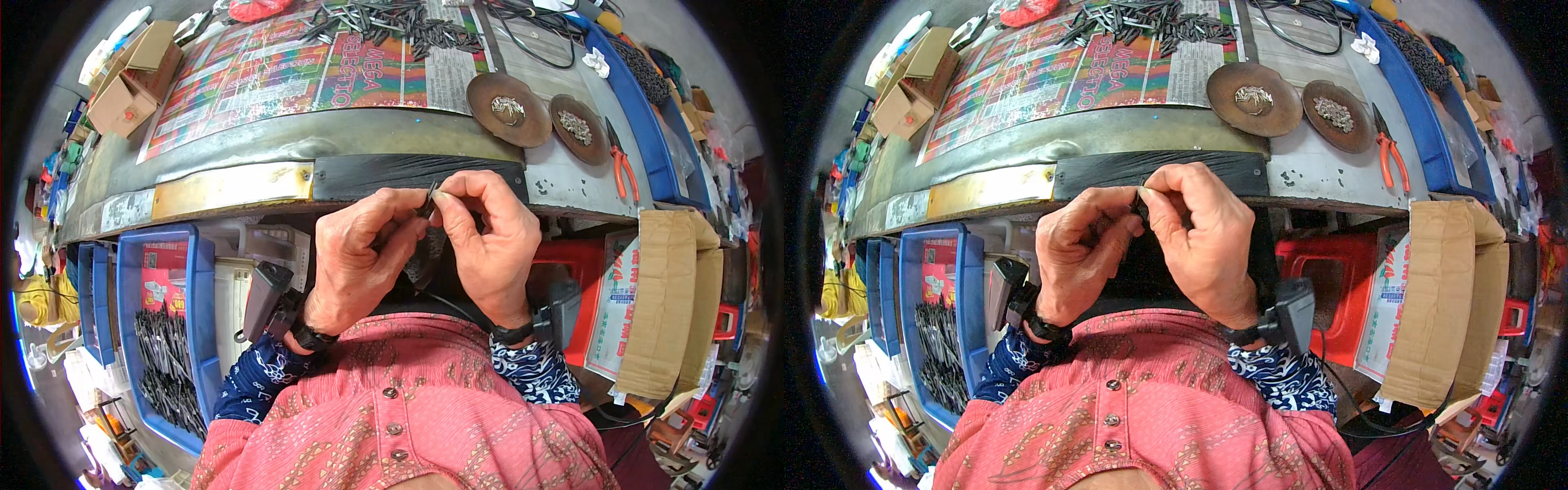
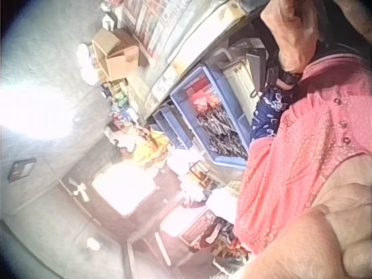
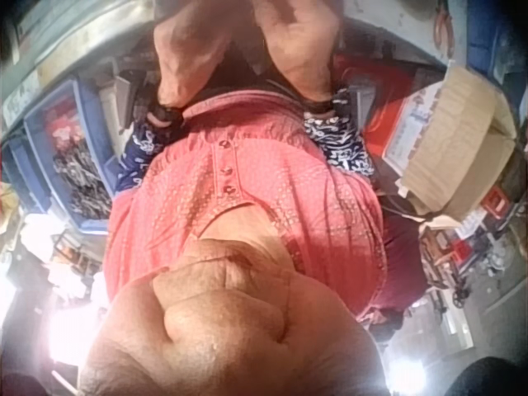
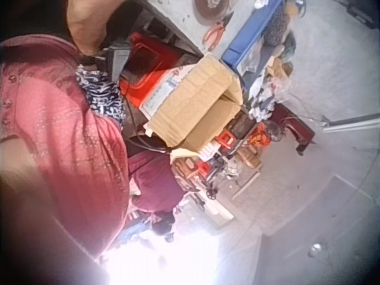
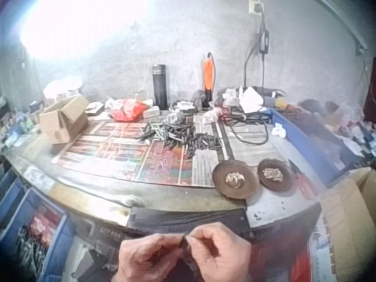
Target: The person repeatedly picks up thin metal rods from a blue bin, trims one end with pliers, and places the trimmed rods on the table. The person also briefly handles small metal pieces from a dish on the table.
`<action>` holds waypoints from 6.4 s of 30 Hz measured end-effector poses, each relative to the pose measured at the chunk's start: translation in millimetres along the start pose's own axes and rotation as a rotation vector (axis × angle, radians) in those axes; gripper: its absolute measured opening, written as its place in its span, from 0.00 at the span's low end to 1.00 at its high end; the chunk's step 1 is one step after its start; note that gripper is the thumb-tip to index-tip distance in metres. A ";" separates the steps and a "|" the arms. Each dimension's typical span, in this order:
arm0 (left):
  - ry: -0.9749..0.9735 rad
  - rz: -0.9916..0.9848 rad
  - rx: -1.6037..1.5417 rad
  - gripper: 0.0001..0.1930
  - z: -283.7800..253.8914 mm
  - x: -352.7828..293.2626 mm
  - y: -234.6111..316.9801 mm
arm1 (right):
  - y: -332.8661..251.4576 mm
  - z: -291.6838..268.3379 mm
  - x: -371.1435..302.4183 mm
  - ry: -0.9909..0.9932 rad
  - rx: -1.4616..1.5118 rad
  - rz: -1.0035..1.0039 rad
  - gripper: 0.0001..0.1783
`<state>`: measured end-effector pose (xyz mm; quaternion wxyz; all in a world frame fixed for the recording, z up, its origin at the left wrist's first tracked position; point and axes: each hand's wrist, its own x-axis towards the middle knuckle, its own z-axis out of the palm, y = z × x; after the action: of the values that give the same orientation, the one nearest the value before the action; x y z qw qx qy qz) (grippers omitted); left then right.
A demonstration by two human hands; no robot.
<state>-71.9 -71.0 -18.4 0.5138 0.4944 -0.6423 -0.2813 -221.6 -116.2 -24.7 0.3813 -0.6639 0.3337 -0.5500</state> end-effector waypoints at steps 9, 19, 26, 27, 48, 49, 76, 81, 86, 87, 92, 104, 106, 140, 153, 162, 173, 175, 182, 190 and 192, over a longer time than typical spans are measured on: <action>-0.045 -0.006 0.032 0.11 -0.3 -2.3 2.1 | 3.9 -16.2 6.8 -0.203 0.422 0.353 0.09; 0.091 0.408 0.376 0.17 15.0 19.1 -5.8 | 5.8 -19.3 6.8 -0.110 0.278 0.262 0.06; 0.055 0.193 0.240 0.13 13.1 23.0 -6.9 | 11.1 -68.8 26.1 0.012 -0.394 0.003 0.04; 0.059 0.195 0.224 0.12 11.1 23.9 -8.0 | 15.0 -79.9 31.6 0.058 -0.474 -0.032 0.05; 0.007 0.143 0.241 0.10 8.4 32.3 -5.8 | 84.3 -145.2 70.2 0.120 -1.312 -0.185 0.17; 0.001 0.151 0.255 0.10 8.0 32.3 -5.3 | 84.7 -146.3 70.6 0.116 -1.300 -0.207 0.17; 0.012 -0.359 -0.743 0.09 1.9 10.8 5.4 | -8.4 -20.7 6.5 -0.148 0.106 0.005 0.08; 0.020 -0.343 -0.739 0.09 0.9 4.6 6.3 | -11.3 -15.2 4.7 -0.152 0.060 -0.042 0.05; 0.003 -0.355 -0.741 0.08 -2.1 0.3 7.2 | -14.0 -9.3 6.2 -0.134 0.024 -0.074 0.07; 0.004 -0.353 -0.753 0.08 -2.3 -0.5 7.1 | -14.3 -8.6 6.1 -0.129 0.024 -0.076 0.07; -0.006 -0.403 -0.785 0.07 -4.4 -1.6 4.9 | -14.0 -4.5 1.5 -0.139 0.156 0.056 0.07; -0.027 -0.172 -0.357 0.06 -14.9 0.3 0.5 | -12.5 -21.8 21.5 -0.225 -0.413 -0.359 0.17; -0.078 0.014 -0.072 0.06 -20.3 4.4 -2.0 | -14.1 -24.9 26.1 -0.257 -0.487 -0.440 0.17; 0.033 -0.339 -0.734 0.06 -10.4 -5.6 -2.7 | 3.0 3.9 6.7 -0.209 0.545 0.321 0.11; 0.073 -0.377 -0.799 0.05 -12.5 -4.6 -8.2 | -2.1 16.5 -2.7 -0.069 0.101 -0.036 0.07; 0.097 -0.367 -0.816 0.06 -9.6 -8.0 -4.2 | -5.8 16.1 -5.3 -0.041 -0.110 -0.170 0.09; 0.119 -0.328 -0.785 0.06 -7.9 -10.2 -4.1 | -2.5 22.4 -5.2 0.036 -0.318 -0.323 0.09; 0.119 -0.317 -0.793 0.06 -7.2 -10.3 -4.4 | 0.3 22.1 -4.1 0.032 -0.354 -0.378 0.09; 0.136 -0.324 -0.792 0.06 -4.0 -11.0 -5.6 | 3.8 19.8 2.3 -0.041 -0.453 -0.450 0.08; 0.131 -0.333 -0.751 0.06 -7.4 -10.7 -6.6 | -10.4 10.1 2.6 -0.106 0.000 0.043 0.16; 0.125 -0.313 -0.780 0.06 -7.3 -10.6 -6.1 | -13.1 14.4 6.3 -0.231 -0.107 -0.096 0.18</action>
<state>-63.1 -62.3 -25.4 0.6513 0.3706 -0.3724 -0.5475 -206.1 -113.3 -11.8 0.3545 -0.7575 0.2842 -0.4689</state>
